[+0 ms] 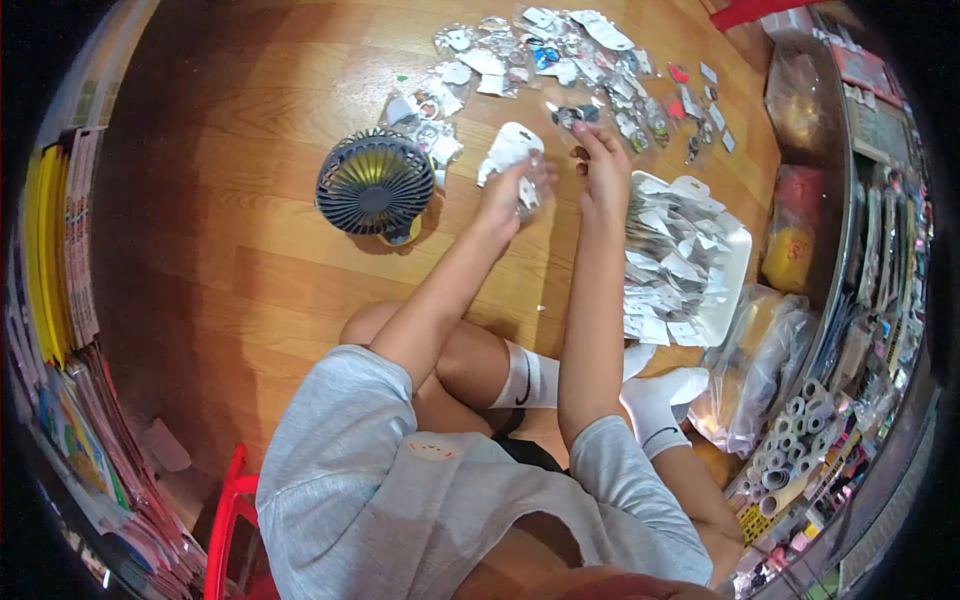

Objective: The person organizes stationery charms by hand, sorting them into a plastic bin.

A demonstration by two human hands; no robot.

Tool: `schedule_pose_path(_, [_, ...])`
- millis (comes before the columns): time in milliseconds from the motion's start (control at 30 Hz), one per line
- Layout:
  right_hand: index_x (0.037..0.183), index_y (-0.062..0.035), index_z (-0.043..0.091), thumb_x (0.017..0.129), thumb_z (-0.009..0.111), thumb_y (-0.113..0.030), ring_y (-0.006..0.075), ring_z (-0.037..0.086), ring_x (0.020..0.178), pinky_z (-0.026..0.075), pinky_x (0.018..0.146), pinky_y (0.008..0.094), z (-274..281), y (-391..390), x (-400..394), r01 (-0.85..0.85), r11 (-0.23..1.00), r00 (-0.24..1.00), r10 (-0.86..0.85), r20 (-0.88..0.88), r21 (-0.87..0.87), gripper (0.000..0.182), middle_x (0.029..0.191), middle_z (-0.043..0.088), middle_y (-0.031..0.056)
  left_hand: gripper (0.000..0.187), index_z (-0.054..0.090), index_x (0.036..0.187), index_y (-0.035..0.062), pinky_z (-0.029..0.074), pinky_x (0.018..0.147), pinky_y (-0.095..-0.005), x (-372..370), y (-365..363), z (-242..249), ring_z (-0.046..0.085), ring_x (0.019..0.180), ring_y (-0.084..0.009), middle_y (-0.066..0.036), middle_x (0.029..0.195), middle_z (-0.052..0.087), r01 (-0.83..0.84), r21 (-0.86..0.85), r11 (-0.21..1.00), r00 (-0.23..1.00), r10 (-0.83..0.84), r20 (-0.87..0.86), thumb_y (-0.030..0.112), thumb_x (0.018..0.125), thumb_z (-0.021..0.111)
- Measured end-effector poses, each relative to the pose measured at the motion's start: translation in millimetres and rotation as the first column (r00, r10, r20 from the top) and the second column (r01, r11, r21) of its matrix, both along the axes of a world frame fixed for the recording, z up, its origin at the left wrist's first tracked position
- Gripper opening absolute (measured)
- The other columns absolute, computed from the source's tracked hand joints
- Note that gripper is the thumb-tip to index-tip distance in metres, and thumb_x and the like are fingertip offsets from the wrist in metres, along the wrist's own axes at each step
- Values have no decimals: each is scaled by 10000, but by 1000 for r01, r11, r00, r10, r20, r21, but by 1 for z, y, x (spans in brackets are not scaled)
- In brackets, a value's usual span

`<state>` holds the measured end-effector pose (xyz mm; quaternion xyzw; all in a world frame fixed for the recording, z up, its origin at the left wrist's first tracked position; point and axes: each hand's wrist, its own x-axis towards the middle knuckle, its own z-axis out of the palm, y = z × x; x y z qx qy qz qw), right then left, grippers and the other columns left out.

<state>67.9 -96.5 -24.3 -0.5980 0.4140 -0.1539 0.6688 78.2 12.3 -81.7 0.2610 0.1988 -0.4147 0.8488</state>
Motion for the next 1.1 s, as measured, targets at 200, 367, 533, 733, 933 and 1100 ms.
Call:
schedule_pose_path(200, [778,-63,509,739,616,-97,74,473,528,318,431,172,19,26,-44,61,925,972,-141,189,374,119,654,531,2,407,452,1070,50,461,694,-319,10,9,15,554,854,-200,-114,951,550,-211,-136,968,977,211,-14,369,822,495])
schedule_pose_path(367, [770,-47,524,755,611,-159,79,467,428,327,390,175,18,62,-59,42,948,998,-54,31,314,142,702,585,45,562,355,1184,34,443,760,-306,-2,8,26,525,933,-197,-128,1036,521,-185,-97,978,890,209,405,370,780,554])
schedule_pose_path(533, [754,-39,527,767,590,-168,89,471,425,324,384,179,8,65,-58,15,950,999,-29,39,311,144,682,577,51,582,250,1258,36,439,812,-321,-3,7,22,487,1017,-239,-171,1115,476,-90,-172,981,776,177,605,330,820,494])
schedule_pose_path(733, [642,29,563,725,611,-243,142,545,483,404,470,272,31,14,-39,-519,782,807,314,-501,-346,288,544,576,97,424,287,1233,29,456,780,-337,10,12,17,533,952,-258,-178,1081,506,-164,-21,986,950,164,265,46,833,425])
schedule_pose_path(933, [790,23,588,725,594,-237,243,581,675,443,612,323,-7,12,74,-282,588,941,325,-98,-758,267,750,596,157,286,433,1104,37,463,667,-282,7,6,14,572,804,-192,-119,962,564,-221,83,972,965,205,164,111,832,482])
schedule_pose_path(1100, [810,-9,599,683,614,-231,280,539,810,424,737,357,-59,33,124,-458,140,856,338,-392,-878,257,894,569,158,262,485,1013,20,465,629,-279,19,11,13,564,734,-163,-94,888,569,-395,254,883,918,372,134,220,844,481])
